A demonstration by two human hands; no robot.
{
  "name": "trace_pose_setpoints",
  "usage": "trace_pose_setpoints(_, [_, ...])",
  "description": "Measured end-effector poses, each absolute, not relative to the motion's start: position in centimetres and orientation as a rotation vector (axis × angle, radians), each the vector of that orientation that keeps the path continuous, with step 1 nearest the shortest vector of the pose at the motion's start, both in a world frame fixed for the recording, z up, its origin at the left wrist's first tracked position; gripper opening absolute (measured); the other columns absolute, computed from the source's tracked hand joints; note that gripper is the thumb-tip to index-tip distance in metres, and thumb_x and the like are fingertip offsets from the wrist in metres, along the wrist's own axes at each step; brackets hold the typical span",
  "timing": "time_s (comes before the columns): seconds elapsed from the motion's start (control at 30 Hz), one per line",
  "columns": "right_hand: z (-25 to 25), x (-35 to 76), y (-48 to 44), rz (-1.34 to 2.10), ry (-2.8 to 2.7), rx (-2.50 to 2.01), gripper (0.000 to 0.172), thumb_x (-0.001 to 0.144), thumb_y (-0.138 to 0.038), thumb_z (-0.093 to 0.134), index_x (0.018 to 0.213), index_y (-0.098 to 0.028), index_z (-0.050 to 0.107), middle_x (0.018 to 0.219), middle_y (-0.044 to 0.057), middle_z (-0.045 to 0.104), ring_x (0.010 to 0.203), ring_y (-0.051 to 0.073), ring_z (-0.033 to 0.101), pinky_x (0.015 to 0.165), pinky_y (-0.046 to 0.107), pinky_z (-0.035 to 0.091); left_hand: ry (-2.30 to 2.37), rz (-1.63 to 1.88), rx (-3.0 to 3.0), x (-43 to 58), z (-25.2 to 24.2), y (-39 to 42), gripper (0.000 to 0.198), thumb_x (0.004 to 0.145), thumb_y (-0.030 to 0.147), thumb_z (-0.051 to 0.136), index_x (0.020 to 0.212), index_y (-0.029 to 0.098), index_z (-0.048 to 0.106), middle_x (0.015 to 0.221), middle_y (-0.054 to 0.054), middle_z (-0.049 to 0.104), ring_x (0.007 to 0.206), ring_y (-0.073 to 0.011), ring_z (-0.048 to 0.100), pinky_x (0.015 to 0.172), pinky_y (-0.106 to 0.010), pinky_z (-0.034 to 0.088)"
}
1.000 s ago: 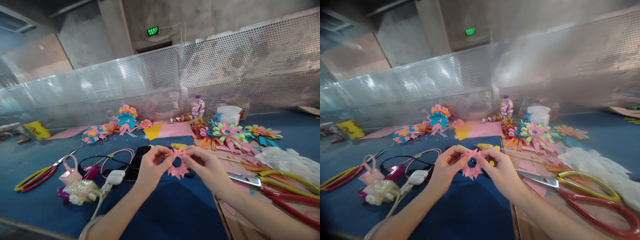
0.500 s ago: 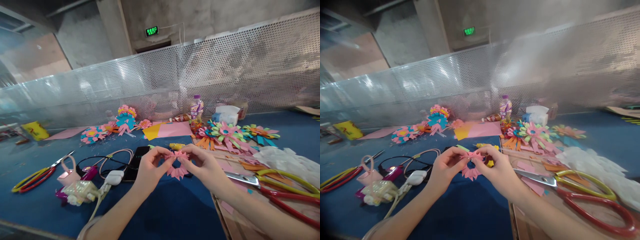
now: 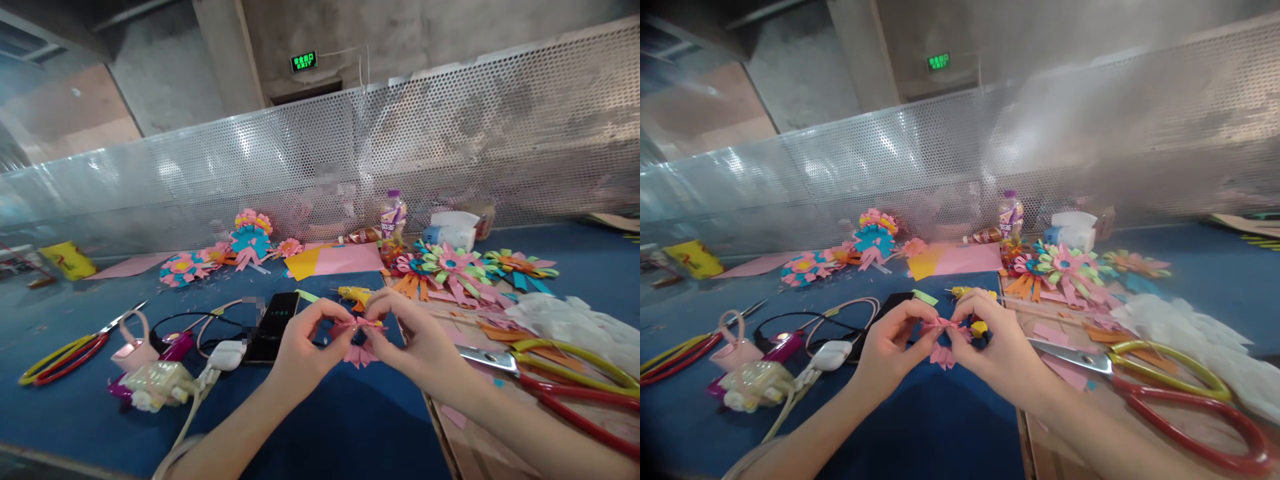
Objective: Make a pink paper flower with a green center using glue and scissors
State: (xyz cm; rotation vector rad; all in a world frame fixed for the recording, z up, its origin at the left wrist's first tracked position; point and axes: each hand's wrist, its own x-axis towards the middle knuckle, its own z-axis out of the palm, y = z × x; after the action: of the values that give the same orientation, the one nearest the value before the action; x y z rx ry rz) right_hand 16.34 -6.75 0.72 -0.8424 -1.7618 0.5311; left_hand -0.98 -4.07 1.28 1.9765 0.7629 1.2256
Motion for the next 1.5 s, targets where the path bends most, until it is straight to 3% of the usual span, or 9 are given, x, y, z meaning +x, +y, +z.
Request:
trace_pose_setpoints(0.23, [0.7,16.1,-6.9,0.687,-1.526,-0.917,0.007,0.084,-0.025,0.054,0.079,-0.021,0.051,0.078,-0.002,0.049,0.070,0.011,0.047,0.062,0.024,0.039,0.712,1.048,1.780,-1.0,1.3,-4.3,0.037,0.074,0.021,0.066,0.106,0.023,0.049,0.098,-0.002,0.054,0.088,-0.0131,0.054,0.079,-0.025,0.046])
trace_pose_setpoints(0.43, [0.2,16.7,-6.6,0.928,-1.369,-0.972,0.015,0.083,-0.037,0.057,0.083,-0.022,0.054,0.073,-0.003,0.053,0.065,0.010,0.051,0.060,0.024,0.042,0.762,0.973,1.643,-0.8,1.2,-4.1,0.032,0.074,0.024,0.066,0.101,0.019,0.050,0.087,-0.002,0.058,0.081,-0.0123,0.056,0.074,-0.024,0.046])
trace_pose_setpoints(0.63, [-0.4,17.1,-6.6,0.876,-1.453,-0.973,0.027,0.078,-0.037,0.063,0.102,-0.028,0.057,0.103,0.001,0.059,0.094,0.016,0.054,0.081,0.029,0.043,0.729,1.032,1.636,-0.7,1.1,-4.0,0.022,0.076,0.022,0.064,0.096,0.020,0.055,0.081,0.000,0.061,0.073,-0.0110,0.058,0.067,-0.021,0.047])
trace_pose_setpoints(0.8, [0.0,17.3,-6.9,0.785,-1.447,-0.926,0.010,0.080,-0.034,0.060,0.083,-0.025,0.063,0.089,0.001,0.057,0.082,0.015,0.054,0.070,0.028,0.043,0.705,1.009,1.701,-0.8,1.2,-4.4,0.026,0.077,0.018,0.063,0.101,0.022,0.056,0.092,-0.002,0.064,0.086,-0.0142,0.061,0.077,-0.024,0.049])
trace_pose_setpoints(1.07, [0.9,17.2,-7.2,1.013,-1.309,-0.955,0.026,0.080,-0.038,0.059,0.064,-0.019,0.055,0.073,-0.002,0.052,0.069,0.011,0.048,0.061,0.024,0.037,0.754,0.976,1.786,-1.1,1.6,-4.7,0.029,0.075,0.020,0.065,0.103,0.022,0.056,0.094,-0.004,0.064,0.088,-0.0150,0.061,0.084,-0.027,0.047])
trace_pose_setpoints(1.17, [1.1,16.9,-7.4,1.051,-1.257,-0.978,0.026,0.080,-0.040,0.059,0.065,-0.019,0.055,0.066,-0.003,0.051,0.063,0.011,0.046,0.059,0.023,0.036,0.696,1.023,1.724,-1.5,1.1,-4.1,0.033,0.075,0.031,0.065,0.105,0.021,0.057,0.096,-0.006,0.063,0.090,-0.0172,0.059,0.082,-0.028,0.046])
trace_pose_setpoints(1.23, [1.3,16.8,-7.4,1.023,-1.254,-0.988,0.024,0.079,-0.040,0.060,0.066,-0.020,0.057,0.064,-0.003,0.051,0.062,0.010,0.047,0.059,0.023,0.037,0.662,1.044,1.603,-1.6,0.7,-3.5,0.035,0.081,0.044,0.054,0.105,0.019,0.059,0.095,-0.008,0.064,0.086,-0.0187,0.059,0.078,-0.029,0.046])
trace_pose_setpoints(1.33, [1.2,16.6,-7.4,0.978,-1.285,-0.934,0.019,0.078,-0.037,0.062,0.068,-0.021,0.063,0.078,-0.001,0.057,0.073,0.012,0.053,0.065,0.023,0.041,0.721,1.005,1.439,-1.5,0.3,-2.7,0.039,0.085,0.049,0.043,0.095,0.018,0.064,0.085,-0.007,0.065,0.077,-0.0174,0.059,0.073,-0.030,0.046])
trace_pose_setpoints(1.5, [0.6,16.9,-6.9,0.916,-1.371,-0.897,0.016,0.077,-0.038,0.063,0.073,-0.024,0.069,0.100,0.004,0.059,0.101,0.019,0.053,0.088,0.032,0.042,0.707,0.721,1.465,-0.9,0.6,-2.6,0.022,0.072,0.034,0.064,0.085,0.017,0.067,0.076,-0.004,0.065,0.074,-0.0169,0.059,0.069,-0.027,0.045])
